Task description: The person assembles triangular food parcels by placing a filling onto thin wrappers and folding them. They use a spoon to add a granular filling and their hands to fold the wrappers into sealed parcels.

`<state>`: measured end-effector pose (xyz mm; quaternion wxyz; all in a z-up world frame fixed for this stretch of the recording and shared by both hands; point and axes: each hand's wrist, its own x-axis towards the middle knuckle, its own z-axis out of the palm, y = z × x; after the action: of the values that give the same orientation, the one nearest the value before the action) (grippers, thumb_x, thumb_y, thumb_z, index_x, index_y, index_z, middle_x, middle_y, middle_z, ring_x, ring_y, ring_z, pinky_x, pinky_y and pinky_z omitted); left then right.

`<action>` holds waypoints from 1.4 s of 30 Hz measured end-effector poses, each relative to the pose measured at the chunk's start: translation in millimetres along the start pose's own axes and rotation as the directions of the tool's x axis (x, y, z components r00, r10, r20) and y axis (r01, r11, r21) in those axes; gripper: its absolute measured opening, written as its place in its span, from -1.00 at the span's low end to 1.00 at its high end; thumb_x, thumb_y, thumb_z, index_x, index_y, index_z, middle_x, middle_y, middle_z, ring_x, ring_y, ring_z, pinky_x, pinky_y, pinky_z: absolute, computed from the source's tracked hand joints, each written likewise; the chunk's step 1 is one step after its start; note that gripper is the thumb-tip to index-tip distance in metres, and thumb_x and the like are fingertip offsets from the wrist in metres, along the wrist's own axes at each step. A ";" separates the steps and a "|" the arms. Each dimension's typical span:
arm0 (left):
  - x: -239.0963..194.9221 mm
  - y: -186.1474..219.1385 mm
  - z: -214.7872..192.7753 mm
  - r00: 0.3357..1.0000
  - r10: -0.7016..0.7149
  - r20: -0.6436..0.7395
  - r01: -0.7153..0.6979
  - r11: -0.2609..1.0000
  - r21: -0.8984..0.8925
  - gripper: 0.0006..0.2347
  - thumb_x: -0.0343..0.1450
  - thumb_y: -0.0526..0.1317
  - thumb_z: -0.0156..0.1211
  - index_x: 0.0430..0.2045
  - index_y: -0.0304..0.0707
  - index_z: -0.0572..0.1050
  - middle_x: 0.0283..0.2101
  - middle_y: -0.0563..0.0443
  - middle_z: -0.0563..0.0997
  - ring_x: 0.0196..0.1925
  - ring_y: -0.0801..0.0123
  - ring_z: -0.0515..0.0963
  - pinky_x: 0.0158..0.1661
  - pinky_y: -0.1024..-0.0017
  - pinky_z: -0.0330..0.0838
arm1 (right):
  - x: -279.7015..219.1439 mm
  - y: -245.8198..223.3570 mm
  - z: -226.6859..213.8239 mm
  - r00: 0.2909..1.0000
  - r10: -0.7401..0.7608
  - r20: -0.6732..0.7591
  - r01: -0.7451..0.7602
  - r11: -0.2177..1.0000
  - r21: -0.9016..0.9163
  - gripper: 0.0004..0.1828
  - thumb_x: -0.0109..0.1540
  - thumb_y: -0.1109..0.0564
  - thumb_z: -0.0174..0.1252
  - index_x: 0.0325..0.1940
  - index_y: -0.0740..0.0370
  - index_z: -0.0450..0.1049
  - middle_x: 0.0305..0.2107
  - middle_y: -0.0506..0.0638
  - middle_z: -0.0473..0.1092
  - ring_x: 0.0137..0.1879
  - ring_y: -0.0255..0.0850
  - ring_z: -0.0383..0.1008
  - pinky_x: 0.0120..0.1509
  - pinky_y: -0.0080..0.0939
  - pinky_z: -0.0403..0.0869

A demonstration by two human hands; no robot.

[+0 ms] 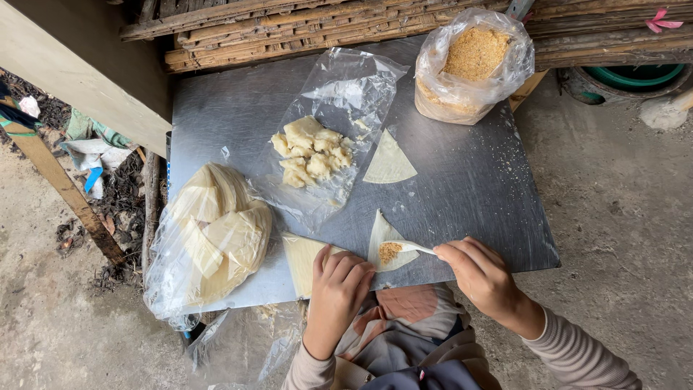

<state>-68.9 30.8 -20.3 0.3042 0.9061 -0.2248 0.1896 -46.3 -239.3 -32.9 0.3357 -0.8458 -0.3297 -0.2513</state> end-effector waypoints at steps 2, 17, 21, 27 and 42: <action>-0.2 0.1 -0.2 1.000 -0.003 0.002 0.003 1.000 -0.006 -0.89 0.31 -0.34 0.33 -0.35 -0.20 0.56 -0.26 0.11 0.59 -0.05 0.25 0.56 0.28 -0.07 0.21 | -0.3 0.6 0.6 1.000 0.002 -0.004 -0.002 1.000 0.000 -0.76 0.14 0.47 0.25 -0.10 0.49 0.48 -0.34 0.17 0.49 -0.28 -0.13 0.53 -0.25 -0.26 0.54; 6.8 4.9 10.9 0.998 0.020 -0.055 -0.020 1.000 -0.005 -0.85 0.31 -0.35 0.30 -0.28 -0.18 0.58 -0.21 0.09 0.59 0.00 0.23 0.55 0.27 -0.07 0.22 | -7.1 14.1 6.6 0.931 0.345 -0.115 -0.332 0.935 0.123 -0.87 0.31 0.35 0.12 -0.08 0.42 0.51 -0.42 0.07 0.49 -0.38 -0.27 0.47 -0.38 -0.38 0.42; 12.4 10.3 17.0 0.995 0.068 -0.077 -0.070 0.997 -0.023 -0.78 0.30 -0.36 0.26 -0.20 -0.19 0.58 -0.17 0.05 0.58 0.02 0.19 0.55 0.21 0.02 0.30 | 18.4 46.3 -14.9 0.843 0.534 -0.057 -0.472 0.788 0.395 -0.82 0.39 0.23 0.06 -0.08 0.42 0.52 -0.48 -0.03 0.44 -0.47 -0.41 0.34 -0.45 -0.45 0.33; 18.3 12.4 14.3 0.991 0.124 -0.043 -0.127 0.989 -0.076 -0.73 0.33 -0.39 0.20 -0.08 -0.23 0.55 -0.12 0.03 0.59 -0.01 0.20 0.58 0.16 0.10 0.37 | 77.9 92.9 -77.9 0.733 0.591 -0.338 -0.311 0.732 0.606 -0.84 0.56 0.26 0.05 0.00 0.47 0.47 -0.44 -0.04 0.37 -0.40 -0.41 0.31 -0.24 -0.37 0.35; 11.4 4.7 14.6 0.986 0.165 0.023 -0.161 0.980 -0.120 -0.70 0.34 -0.42 0.21 -0.02 -0.31 0.55 0.03 -0.03 0.61 0.13 0.20 0.59 0.23 0.11 0.40 | 161.1 51.9 -93.8 0.955 -0.018 -0.297 -0.199 0.703 -0.683 -0.79 0.37 0.15 0.29 0.03 0.31 0.55 -0.21 0.11 0.43 -0.22 -0.03 0.53 -0.24 -0.07 0.44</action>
<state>-58.9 14.8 -23.5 0.3365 0.8682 -0.3141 0.1854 78.1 -274.4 111.1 0.0418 -0.8803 -0.1148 -0.4585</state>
